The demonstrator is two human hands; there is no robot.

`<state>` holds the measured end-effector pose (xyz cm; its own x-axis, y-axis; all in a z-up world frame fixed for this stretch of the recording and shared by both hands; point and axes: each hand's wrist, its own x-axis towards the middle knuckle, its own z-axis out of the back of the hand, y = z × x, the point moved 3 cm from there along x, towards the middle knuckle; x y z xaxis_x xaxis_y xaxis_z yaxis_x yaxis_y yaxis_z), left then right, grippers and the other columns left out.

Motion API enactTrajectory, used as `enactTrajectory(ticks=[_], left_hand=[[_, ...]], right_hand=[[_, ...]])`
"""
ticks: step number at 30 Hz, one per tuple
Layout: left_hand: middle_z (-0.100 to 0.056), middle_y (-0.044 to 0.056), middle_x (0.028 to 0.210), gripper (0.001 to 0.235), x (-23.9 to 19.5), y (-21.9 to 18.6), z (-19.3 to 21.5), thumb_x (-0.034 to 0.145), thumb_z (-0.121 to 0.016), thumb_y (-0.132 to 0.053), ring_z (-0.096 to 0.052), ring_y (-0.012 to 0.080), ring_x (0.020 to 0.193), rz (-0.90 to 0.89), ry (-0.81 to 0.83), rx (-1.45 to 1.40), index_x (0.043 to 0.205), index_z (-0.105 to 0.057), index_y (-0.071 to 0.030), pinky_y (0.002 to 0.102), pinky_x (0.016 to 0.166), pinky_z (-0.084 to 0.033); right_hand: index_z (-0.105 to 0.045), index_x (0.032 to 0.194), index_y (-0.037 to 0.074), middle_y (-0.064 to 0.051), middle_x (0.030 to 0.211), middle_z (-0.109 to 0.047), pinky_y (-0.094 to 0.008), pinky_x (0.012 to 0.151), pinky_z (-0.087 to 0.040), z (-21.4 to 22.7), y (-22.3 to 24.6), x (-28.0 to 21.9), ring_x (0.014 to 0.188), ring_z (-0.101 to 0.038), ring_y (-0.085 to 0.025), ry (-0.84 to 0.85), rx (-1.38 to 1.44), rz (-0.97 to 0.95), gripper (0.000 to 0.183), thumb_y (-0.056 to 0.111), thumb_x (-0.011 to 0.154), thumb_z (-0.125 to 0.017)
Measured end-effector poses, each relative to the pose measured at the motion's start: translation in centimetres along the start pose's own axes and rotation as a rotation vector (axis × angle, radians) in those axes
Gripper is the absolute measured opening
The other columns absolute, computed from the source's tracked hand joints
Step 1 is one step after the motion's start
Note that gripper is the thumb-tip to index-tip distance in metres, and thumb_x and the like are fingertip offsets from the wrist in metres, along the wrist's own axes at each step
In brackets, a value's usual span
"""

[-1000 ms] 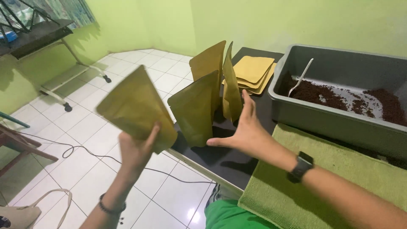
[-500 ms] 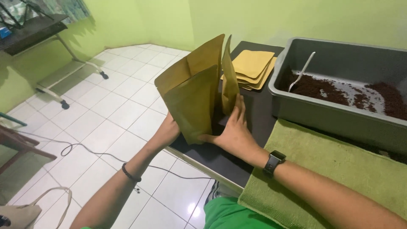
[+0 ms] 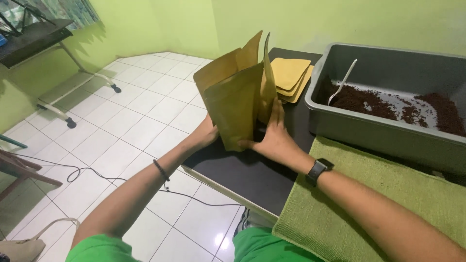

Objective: Filling paper bags with ground coffee using a spoon and a digital scale for precise measurement.

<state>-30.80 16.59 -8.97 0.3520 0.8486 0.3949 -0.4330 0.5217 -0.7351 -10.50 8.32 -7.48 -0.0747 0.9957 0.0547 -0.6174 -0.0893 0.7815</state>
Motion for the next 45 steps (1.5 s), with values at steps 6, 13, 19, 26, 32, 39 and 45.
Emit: enactTrajectory(ticks=[6, 13, 19, 26, 32, 39, 45], left_hand=[[-0.023, 0.024, 0.156, 0.105, 0.6, 1.0, -0.6, 0.085, -0.047, -0.074, -0.023, 0.0432, 0.145, 0.002, 0.133, -0.047, 0.154, -0.005, -0.008, 0.062, 0.116, -0.023], [-0.012, 0.025, 0.166, 0.118, -0.4, 0.8, -0.7, 0.086, -0.039, -0.087, -0.013, 0.0441, 0.155, -0.001, 0.198, -0.146, 0.162, 0.006, -0.01, 0.064, 0.123, -0.014], [-0.007, 0.019, 0.17, 0.118, -1.1, 0.8, -0.1, 0.084, -0.041, -0.083, -0.021, 0.0321, 0.156, -0.057, 0.171, -0.377, 0.156, 0.01, -0.005, 0.047, 0.124, -0.029], [-0.018, 0.03, 0.163, 0.117, -1.8, 1.5, -0.2, 0.086, -0.047, -0.083, -0.031, 0.0404, 0.151, -0.121, 0.178, -0.546, 0.155, 0.01, -0.008, 0.056, 0.115, -0.043], [0.0, 0.022, 0.17, 0.13, -2.6, -0.4, 0.1, 0.078, -0.071, -0.071, -0.013, 0.0361, 0.159, -0.106, 0.228, -0.61, 0.156, 0.015, -0.014, 0.051, 0.127, -0.024], [0.0, 0.024, 0.17, 0.13, -2.8, 1.0, 0.0, 0.076, -0.072, -0.069, -0.012, 0.0375, 0.158, -0.042, 0.213, -0.61, 0.155, 0.015, -0.014, 0.052, 0.127, -0.021], [-0.01, 0.031, 0.164, 0.124, -2.9, 1.9, -0.1, 0.087, -0.079, -0.062, 0.001, 0.0474, 0.157, -0.121, 0.177, -0.579, 0.162, 0.01, -0.018, 0.067, 0.122, 0.002]], right_hand=[[0.012, 0.159, 0.0, -0.031, 0.165, 0.005, -0.058, 0.124, -0.028, 1.2, -0.9, 1.1, 0.153, -0.013, -0.05, 0.007, -0.015, 0.011, 0.156, 0.065, 0.061, -0.09], [-0.014, 0.153, -0.012, -0.039, 0.152, -0.029, -0.055, 0.115, -0.04, 6.1, 2.7, -4.0, 0.143, -0.035, -0.047, 0.244, -0.407, -0.116, 0.098, 0.04, 0.091, -0.069], [-0.061, 0.128, 0.013, -0.01, 0.112, -0.073, -0.04, 0.076, -0.06, 11.6, 9.8, -5.8, 0.081, -0.07, -0.025, 0.109, -0.754, -0.329, 0.032, 0.032, 0.106, -0.048], [-0.066, 0.129, 0.004, -0.019, 0.125, -0.065, -0.05, 0.107, -0.051, 13.5, 5.9, 5.6, 0.119, -0.057, -0.035, 0.016, -1.082, 0.198, 0.046, 0.039, 0.1, -0.065], [-0.066, 0.129, 0.012, -0.011, 0.125, -0.064, -0.05, 0.086, -0.055, 9.8, 5.6, 10.2, 0.108, -0.064, -0.034, 0.348, -1.021, -0.215, 0.051, 0.041, 0.088, -0.073], [-0.059, 0.142, 0.019, -0.008, 0.137, -0.063, -0.052, 0.096, -0.053, 8.0, -13.3, 23.7, 0.127, -0.064, -0.033, 0.139, -1.36, -0.152, 0.044, 0.025, 0.1, -0.046], [-0.059, 0.134, 0.018, -0.008, 0.13, -0.063, -0.051, 0.091, -0.053, 5.4, -9.4, 22.1, 0.119, -0.063, -0.032, 0.145, -1.378, -0.105, 0.036, 0.023, 0.1, -0.047]])
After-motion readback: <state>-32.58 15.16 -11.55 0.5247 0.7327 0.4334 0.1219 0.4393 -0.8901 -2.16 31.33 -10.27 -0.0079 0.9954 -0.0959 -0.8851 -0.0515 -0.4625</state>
